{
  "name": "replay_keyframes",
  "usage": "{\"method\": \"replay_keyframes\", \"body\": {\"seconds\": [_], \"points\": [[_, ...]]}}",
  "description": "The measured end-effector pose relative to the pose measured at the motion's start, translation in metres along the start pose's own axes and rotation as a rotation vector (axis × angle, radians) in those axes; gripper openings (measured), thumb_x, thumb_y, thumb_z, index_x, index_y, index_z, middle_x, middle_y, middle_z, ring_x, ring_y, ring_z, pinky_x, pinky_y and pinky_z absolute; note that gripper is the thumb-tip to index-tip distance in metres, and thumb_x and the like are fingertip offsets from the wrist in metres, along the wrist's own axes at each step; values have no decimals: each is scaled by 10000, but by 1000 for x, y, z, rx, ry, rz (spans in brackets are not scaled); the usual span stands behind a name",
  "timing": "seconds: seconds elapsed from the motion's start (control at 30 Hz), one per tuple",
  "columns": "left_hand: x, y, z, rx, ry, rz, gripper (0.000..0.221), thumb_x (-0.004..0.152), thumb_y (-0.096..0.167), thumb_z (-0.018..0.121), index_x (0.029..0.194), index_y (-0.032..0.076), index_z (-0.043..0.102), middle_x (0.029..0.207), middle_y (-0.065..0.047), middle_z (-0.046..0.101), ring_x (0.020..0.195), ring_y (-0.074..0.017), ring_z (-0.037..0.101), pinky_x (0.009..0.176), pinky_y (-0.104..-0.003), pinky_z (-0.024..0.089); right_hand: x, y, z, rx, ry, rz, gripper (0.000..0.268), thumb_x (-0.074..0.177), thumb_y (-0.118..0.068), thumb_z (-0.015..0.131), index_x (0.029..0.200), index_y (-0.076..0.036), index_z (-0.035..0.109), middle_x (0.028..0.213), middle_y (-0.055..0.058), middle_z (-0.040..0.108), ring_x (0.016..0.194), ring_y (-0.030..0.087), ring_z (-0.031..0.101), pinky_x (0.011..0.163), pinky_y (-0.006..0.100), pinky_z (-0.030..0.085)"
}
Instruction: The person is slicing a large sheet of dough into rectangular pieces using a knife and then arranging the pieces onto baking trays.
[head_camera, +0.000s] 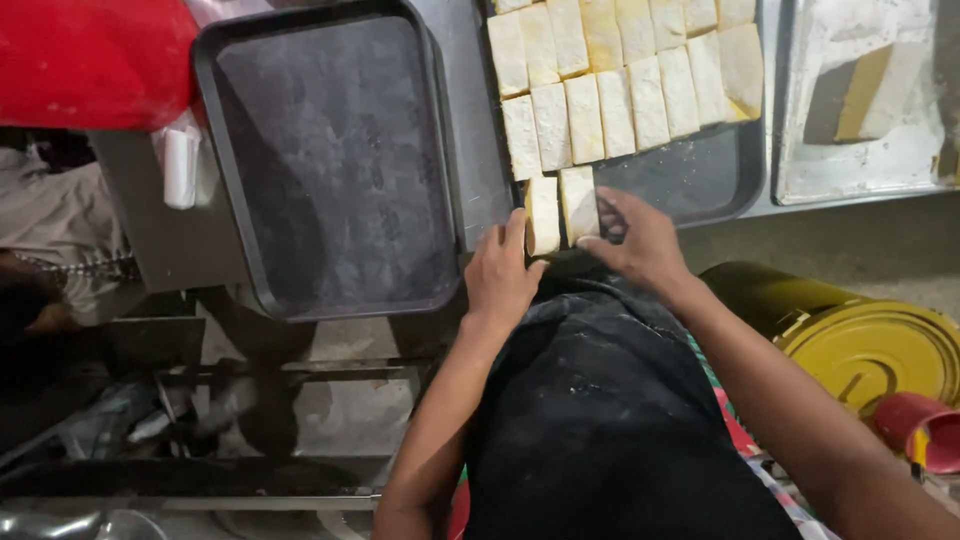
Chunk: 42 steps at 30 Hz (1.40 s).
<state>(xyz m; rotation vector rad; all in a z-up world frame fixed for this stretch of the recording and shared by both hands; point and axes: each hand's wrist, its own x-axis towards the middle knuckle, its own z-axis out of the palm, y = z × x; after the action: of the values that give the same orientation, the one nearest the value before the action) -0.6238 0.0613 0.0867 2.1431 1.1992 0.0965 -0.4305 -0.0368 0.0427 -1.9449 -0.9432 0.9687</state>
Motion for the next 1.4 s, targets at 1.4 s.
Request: {"method": "replay_keyframes", "body": {"seconds": [1.4], "points": [[71,172,26,-66,205,238,456,858,318,782,1215,47,697,1053,-153,709,972,-352,692,819,-447,555,33,164,-393,-651,560,-52,426,945,-306,822,1268,-44,724,1129,157,745,1015,307,717,900,437,556]]}}
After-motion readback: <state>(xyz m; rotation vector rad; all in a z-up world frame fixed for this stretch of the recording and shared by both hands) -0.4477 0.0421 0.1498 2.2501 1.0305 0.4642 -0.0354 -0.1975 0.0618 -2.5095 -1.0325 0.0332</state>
